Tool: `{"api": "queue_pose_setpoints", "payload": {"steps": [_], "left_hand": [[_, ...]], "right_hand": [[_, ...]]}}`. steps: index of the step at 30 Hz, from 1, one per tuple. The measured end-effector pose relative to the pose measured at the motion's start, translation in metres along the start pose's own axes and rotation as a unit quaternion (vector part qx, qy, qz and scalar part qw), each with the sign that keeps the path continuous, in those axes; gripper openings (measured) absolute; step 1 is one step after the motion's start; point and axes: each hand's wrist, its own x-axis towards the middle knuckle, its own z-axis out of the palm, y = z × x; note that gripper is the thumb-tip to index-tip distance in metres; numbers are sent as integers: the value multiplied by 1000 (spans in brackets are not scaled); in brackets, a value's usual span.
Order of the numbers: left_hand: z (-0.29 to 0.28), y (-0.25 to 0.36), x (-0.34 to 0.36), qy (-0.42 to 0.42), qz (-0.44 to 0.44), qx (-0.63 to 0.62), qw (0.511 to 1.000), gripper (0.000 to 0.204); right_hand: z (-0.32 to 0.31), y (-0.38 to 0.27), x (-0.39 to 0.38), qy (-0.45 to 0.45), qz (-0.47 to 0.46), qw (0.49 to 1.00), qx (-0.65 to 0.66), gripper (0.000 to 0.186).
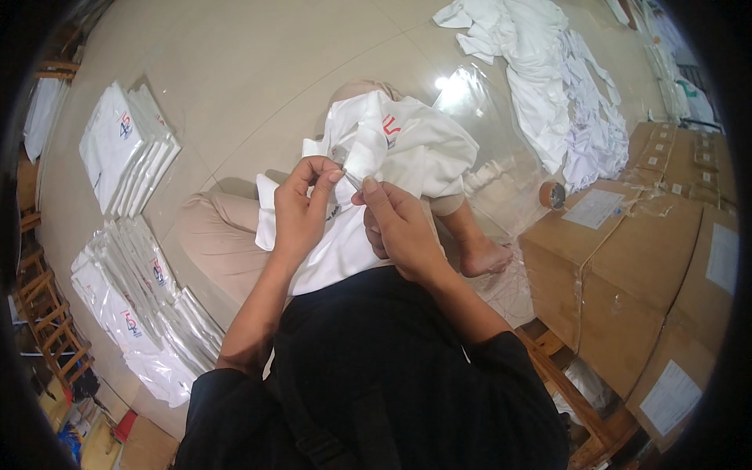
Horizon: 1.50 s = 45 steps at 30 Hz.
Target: The person folds white polo shirts and places them into clear plastic bags. They also use scissors to trim loose threads from the shirts before folding and packaging them.
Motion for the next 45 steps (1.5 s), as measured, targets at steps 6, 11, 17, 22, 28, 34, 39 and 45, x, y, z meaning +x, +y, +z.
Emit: {"api": "queue_pose_setpoints", "payload": {"steps": [6,11,17,22,28,34,39,45], "left_hand": [[0,-5,-2,2,29,14,999,15],[1,-5,-5,-1,44,61,997,14],[4,-8,-6,17,45,36,998,11],[4,-6,-7,15,51,51,997,11],[-8,-9,-7,77,73,5,994,12],[-166,-38,-65,375,-66,115,917,38],[-256,-41,-162,194,-267,377,865,17],[-137,16,-87,126,-27,248,960,33]], "right_hand": [[2,-3,5,12,29,999,36,43],[1,0,8,2,12,1000,27,45],[1,-4,6,1,30,999,30,44],[2,-4,7,-2,20,999,24,43],[-5,-10,1,15,23,999,40,42],[-118,-32,-22,233,-199,952,-14,47],[-326,67,-3,351,-199,694,-596,31],[-379,111,13,356,-69,791,-493,27]]}}
